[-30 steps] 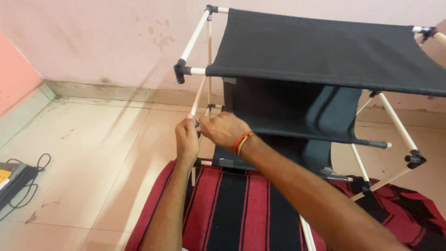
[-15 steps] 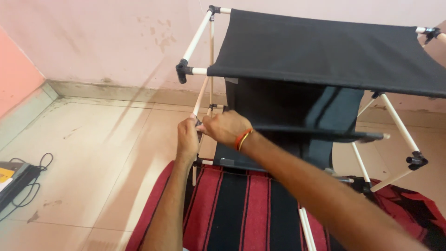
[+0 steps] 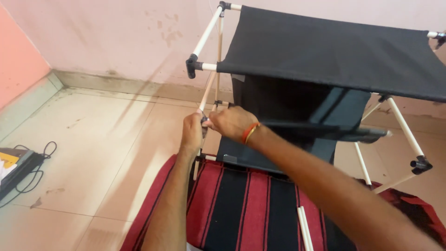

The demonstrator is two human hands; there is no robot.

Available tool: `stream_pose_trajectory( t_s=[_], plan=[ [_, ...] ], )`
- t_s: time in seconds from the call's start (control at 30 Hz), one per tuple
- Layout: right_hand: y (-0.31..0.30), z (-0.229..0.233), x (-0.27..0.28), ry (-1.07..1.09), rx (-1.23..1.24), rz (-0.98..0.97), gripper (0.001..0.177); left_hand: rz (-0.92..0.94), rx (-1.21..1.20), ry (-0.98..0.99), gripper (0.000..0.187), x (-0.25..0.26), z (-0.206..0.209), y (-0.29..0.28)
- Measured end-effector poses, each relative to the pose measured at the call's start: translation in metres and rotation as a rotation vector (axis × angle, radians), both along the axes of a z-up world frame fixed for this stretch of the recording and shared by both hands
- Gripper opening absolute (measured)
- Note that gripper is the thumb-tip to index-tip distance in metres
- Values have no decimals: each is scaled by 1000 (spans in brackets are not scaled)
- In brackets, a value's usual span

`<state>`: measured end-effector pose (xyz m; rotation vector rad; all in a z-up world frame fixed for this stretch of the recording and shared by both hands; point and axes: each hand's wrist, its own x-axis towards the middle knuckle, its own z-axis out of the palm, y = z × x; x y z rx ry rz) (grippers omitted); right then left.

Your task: The person assembles a three-tiered fabric shelf by inserting white plastic poles into black corner joints and securing the black fabric shelves. The person works on a red and black striped mat on the floor, handling poles and joints one at a time to build the frame.

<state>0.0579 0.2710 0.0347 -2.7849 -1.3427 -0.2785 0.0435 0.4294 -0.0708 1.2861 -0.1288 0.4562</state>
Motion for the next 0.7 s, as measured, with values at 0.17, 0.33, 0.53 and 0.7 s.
stream_pose_trajectory(
  t_s=[0.17, 0.33, 0.53, 0.7],
  plan=[
    [-5, 6, 6, 201, 137, 231, 53, -45, 9, -26, 42, 5, -4, -3],
    [-3, 20, 11, 301, 59, 144, 56, -40, -33, 53, 43, -1, 3, -3],
    [-7, -6, -9, 97, 91, -25, 44, -23, 8, 22, 43, 2, 0, -7],
    [-14, 10, 51, 362, 24, 237, 38, 18, 11, 113, 40, -1, 14, 9]
  ],
)
